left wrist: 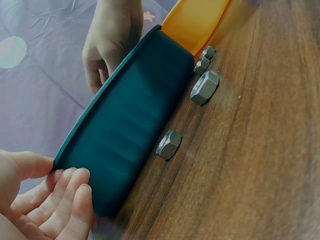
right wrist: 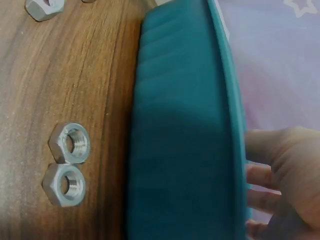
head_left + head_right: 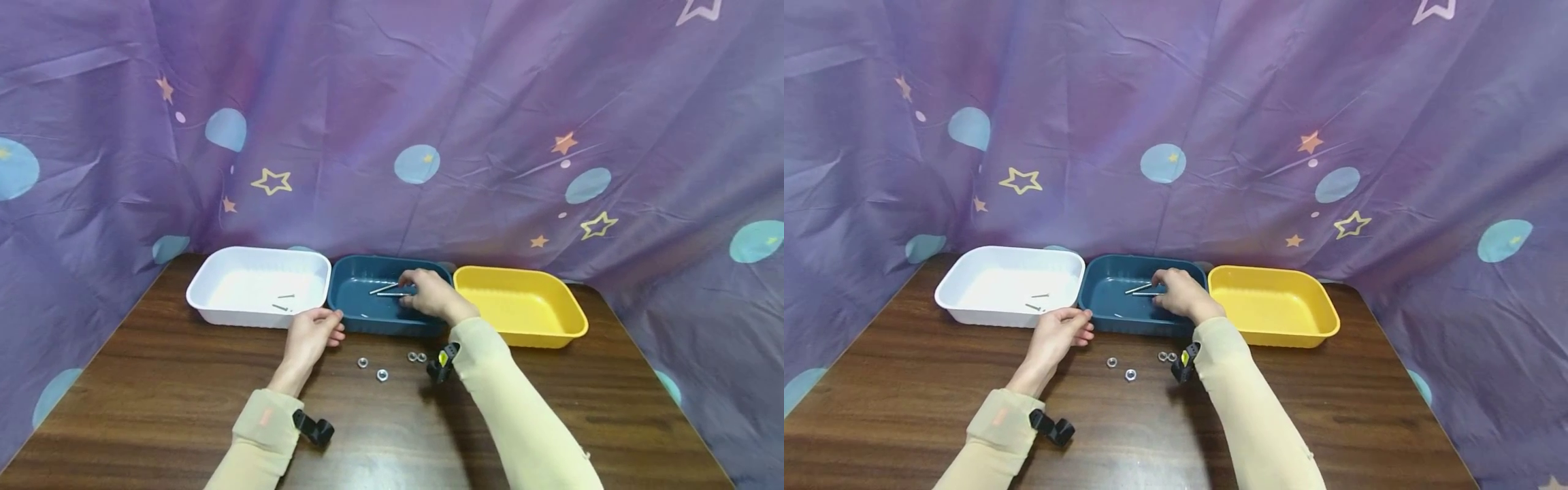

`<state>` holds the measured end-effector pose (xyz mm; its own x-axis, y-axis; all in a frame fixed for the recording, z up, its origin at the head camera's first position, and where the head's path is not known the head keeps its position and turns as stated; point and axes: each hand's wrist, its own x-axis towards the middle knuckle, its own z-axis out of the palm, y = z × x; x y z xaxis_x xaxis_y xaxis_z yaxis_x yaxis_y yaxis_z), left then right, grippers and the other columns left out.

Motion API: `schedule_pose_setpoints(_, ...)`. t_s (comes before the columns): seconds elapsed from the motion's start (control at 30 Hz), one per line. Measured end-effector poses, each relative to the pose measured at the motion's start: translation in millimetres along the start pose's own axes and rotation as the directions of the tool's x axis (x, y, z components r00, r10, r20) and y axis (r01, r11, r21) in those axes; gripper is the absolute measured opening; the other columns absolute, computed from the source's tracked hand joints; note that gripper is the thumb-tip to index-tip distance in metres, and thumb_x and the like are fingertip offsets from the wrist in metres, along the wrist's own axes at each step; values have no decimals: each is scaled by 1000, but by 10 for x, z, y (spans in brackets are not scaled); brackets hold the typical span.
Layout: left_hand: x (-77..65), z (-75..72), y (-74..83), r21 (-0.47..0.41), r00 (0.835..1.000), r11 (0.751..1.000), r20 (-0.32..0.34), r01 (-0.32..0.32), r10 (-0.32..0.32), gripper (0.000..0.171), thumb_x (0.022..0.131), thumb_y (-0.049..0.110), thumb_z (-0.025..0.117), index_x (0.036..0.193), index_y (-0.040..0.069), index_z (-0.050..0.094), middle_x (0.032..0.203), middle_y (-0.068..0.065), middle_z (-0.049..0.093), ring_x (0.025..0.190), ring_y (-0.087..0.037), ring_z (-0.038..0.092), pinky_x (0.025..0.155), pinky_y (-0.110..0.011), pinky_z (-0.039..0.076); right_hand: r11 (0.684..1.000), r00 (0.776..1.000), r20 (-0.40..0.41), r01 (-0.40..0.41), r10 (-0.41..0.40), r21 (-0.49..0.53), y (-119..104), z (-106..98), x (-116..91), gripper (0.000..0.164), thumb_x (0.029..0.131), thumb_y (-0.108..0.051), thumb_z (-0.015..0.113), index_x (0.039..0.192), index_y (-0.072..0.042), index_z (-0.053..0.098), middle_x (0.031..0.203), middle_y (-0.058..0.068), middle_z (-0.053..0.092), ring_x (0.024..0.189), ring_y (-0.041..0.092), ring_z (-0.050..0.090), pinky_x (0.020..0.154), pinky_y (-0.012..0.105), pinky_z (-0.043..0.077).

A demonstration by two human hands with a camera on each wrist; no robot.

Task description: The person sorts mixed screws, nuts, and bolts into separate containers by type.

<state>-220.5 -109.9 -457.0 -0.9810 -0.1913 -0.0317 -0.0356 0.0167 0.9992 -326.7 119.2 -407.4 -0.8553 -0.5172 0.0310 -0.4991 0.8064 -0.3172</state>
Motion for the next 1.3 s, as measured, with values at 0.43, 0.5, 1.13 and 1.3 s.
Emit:
schedule_pose_setpoints(0.43,10,23,11,2,1000,1000,2,-1,1,22,94,8,62,99,-12,66,77,-16,68,59,-14,65,55,-26,54,989,984,-99,147,-149,-20,-66,-193,-225,31,88,-20,72,115,-4,66,112,13,65,108,31,59,97,45,43)
schedule_pose_setpoints(0.5,4,26,15,2,1000,1000,4,1,-1,22,94,8,62,99,-13,65,78,-16,68,59,-14,65,55,-26,54,986,978,-122,167,-169,-24,-62,-225,-284,31,89,-19,71,115,-3,66,112,13,65,108,33,59,97,46,42)
schedule_pose_setpoints(1.13,-13,4,14,7,1000,1000,11,1,-1,24,95,9,61,102,-14,63,80,-18,68,60,-14,65,56,-25,54,971,948,-218,211,-231,-112,307,-534,-885,24,89,-16,72,106,0,66,106,15,64,103,35,59,94,50,43)
schedule_pose_setpoints(1.3,-33,-5,20,-10,1000,1000,21,3,-3,25,95,10,61,103,-14,62,81,-19,67,61,-15,65,56,-26,54,973,950,-230,181,-210,-140,455,-617,-1053,22,89,-14,71,106,0,66,105,15,65,102,36,60,92,52,44)
